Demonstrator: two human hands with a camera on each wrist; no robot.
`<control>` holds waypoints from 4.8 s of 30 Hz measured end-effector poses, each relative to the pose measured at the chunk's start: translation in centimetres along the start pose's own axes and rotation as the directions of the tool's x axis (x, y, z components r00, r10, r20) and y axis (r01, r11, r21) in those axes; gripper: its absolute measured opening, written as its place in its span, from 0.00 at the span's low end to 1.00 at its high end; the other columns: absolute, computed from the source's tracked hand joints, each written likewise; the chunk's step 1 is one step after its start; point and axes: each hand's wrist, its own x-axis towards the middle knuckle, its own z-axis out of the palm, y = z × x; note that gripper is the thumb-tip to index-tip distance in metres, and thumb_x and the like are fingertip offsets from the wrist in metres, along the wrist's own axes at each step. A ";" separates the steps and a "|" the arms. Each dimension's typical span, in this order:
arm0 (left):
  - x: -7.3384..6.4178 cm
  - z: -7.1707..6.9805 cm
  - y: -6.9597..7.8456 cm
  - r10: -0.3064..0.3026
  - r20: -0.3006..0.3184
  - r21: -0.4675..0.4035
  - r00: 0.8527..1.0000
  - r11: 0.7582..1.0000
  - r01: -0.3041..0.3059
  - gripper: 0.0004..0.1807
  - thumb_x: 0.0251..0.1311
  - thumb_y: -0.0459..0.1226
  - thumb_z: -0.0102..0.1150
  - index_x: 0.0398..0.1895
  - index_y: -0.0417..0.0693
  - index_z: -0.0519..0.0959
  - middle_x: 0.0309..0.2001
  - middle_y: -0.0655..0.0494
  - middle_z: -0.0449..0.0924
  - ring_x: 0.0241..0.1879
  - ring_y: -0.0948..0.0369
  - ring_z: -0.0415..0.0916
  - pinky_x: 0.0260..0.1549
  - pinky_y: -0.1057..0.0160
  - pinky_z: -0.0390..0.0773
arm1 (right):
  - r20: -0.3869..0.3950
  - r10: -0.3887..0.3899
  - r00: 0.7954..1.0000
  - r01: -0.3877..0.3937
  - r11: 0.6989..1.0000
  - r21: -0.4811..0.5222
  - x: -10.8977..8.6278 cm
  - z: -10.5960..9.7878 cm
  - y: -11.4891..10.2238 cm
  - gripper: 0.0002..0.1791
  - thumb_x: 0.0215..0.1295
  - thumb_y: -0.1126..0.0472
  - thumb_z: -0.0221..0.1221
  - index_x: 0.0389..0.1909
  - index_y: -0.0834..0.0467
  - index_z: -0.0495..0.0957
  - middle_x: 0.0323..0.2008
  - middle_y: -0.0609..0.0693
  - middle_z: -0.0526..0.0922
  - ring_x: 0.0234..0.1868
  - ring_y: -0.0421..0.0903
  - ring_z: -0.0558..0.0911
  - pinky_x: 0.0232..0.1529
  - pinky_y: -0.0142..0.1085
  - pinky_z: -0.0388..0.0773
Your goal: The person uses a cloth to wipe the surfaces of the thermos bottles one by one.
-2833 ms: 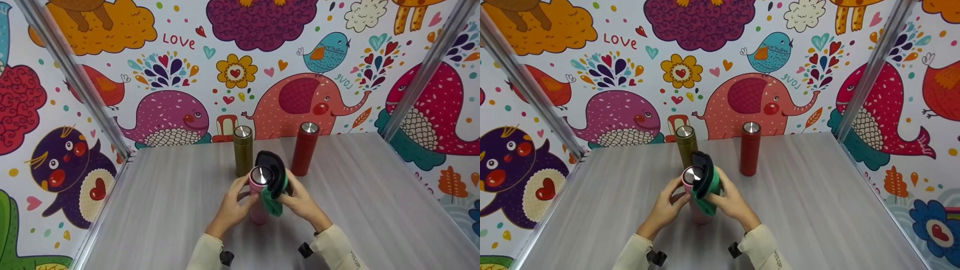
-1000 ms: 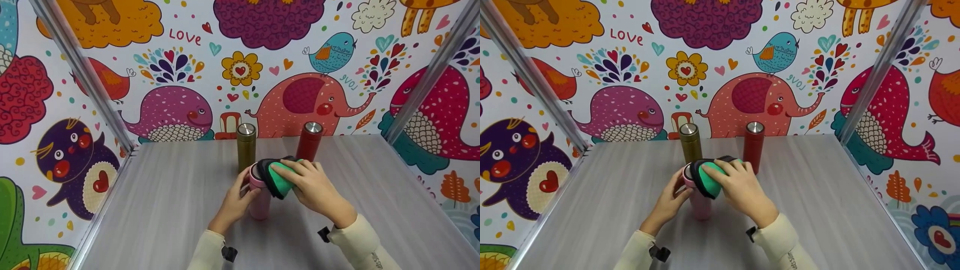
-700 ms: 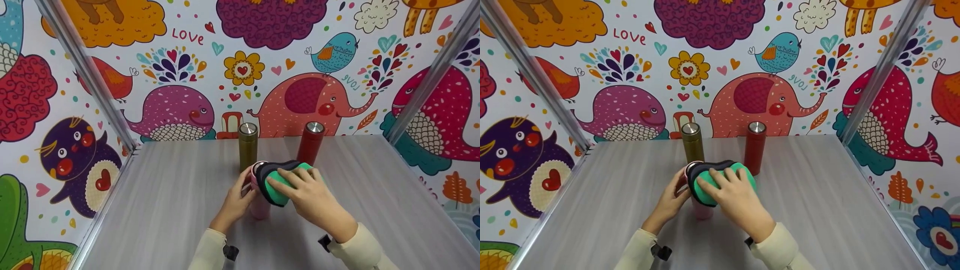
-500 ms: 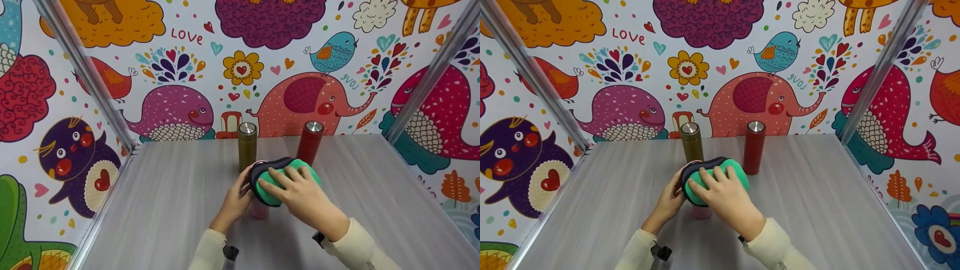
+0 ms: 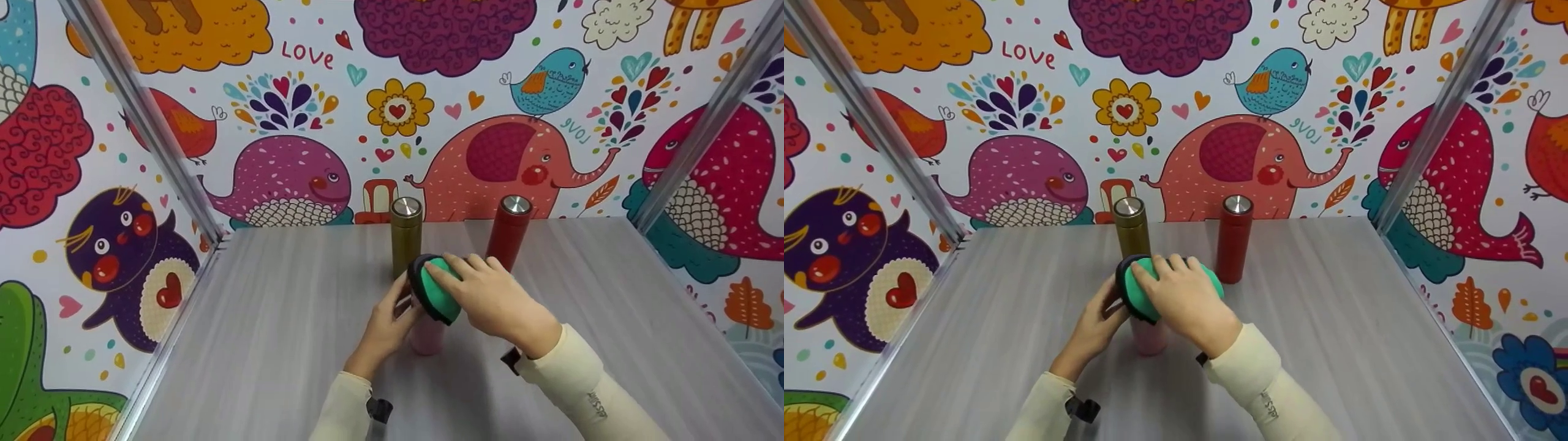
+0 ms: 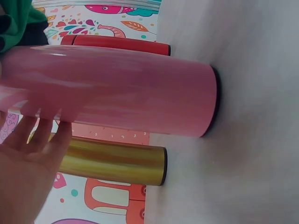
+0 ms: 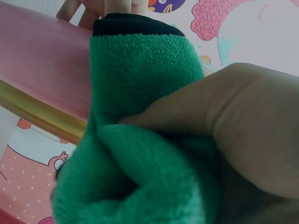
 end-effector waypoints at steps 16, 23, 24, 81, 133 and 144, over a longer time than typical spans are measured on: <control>-0.2 0.3 0.0 -0.046 -0.008 0.003 0.999 0.999 0.046 0.39 0.70 0.51 0.58 0.79 0.57 0.56 0.71 0.56 0.65 0.68 0.55 0.65 0.64 0.52 0.68 | -0.075 -0.007 0.997 -0.003 0.992 -0.126 -2.8 -0.5 -1.3 0.47 0.37 0.57 0.83 0.65 0.49 0.76 0.58 0.59 0.80 0.48 0.60 0.78 0.43 0.51 0.77; -0.1 0.2 0.0 -0.020 0.001 0.015 1.000 1.000 0.020 0.35 0.72 0.39 0.58 0.78 0.62 0.57 0.72 0.59 0.63 0.69 0.56 0.65 0.64 0.51 0.68 | -0.131 -0.103 0.986 0.084 0.986 -0.141 -1.6 0.3 -2.3 0.51 0.35 0.53 0.83 0.67 0.48 0.75 0.61 0.58 0.78 0.48 0.60 0.78 0.43 0.49 0.75; -0.1 0.2 -0.1 0.001 0.003 0.027 1.000 1.000 -0.001 0.36 0.71 0.36 0.58 0.78 0.59 0.58 0.72 0.57 0.64 0.69 0.55 0.65 0.64 0.51 0.68 | -0.125 -0.114 0.986 0.096 0.985 -0.143 -1.3 0.4 -2.3 0.51 0.36 0.53 0.83 0.68 0.47 0.74 0.62 0.57 0.77 0.49 0.60 0.77 0.44 0.49 0.75; -0.8 2.0 1.2 0.012 -0.066 0.207 0.998 0.978 0.002 0.46 0.67 0.41 0.64 0.81 0.59 0.47 0.73 0.54 0.61 0.66 0.55 0.67 0.60 0.47 0.73 | -0.221 0.047 0.974 -0.013 0.988 0.152 -4.9 0.7 1.2 0.45 0.49 0.69 0.74 0.70 0.48 0.71 0.58 0.55 0.79 0.51 0.55 0.77 0.43 0.48 0.79; -4.2 1.2 5.3 -0.415 -0.514 -0.800 0.751 0.548 -0.245 0.29 0.77 0.48 0.47 0.73 0.46 0.56 0.61 0.40 0.62 0.55 0.44 0.74 0.54 0.41 0.76 | -0.377 0.179 0.909 0.104 0.777 0.621 -7.4 7.8 1.2 0.46 0.52 0.79 0.57 0.74 0.49 0.67 0.64 0.45 0.74 0.56 0.44 0.74 0.47 0.42 0.80; -3.8 0.9 5.2 -0.418 -0.534 -0.800 0.735 0.531 -0.279 0.28 0.77 0.47 0.47 0.73 0.46 0.57 0.62 0.40 0.63 0.55 0.45 0.73 0.55 0.40 0.75 | -0.514 0.095 0.852 0.228 0.818 0.529 -8.6 8.2 -0.7 0.47 0.42 0.83 0.54 0.70 0.58 0.70 0.64 0.53 0.74 0.52 0.47 0.73 0.49 0.35 0.73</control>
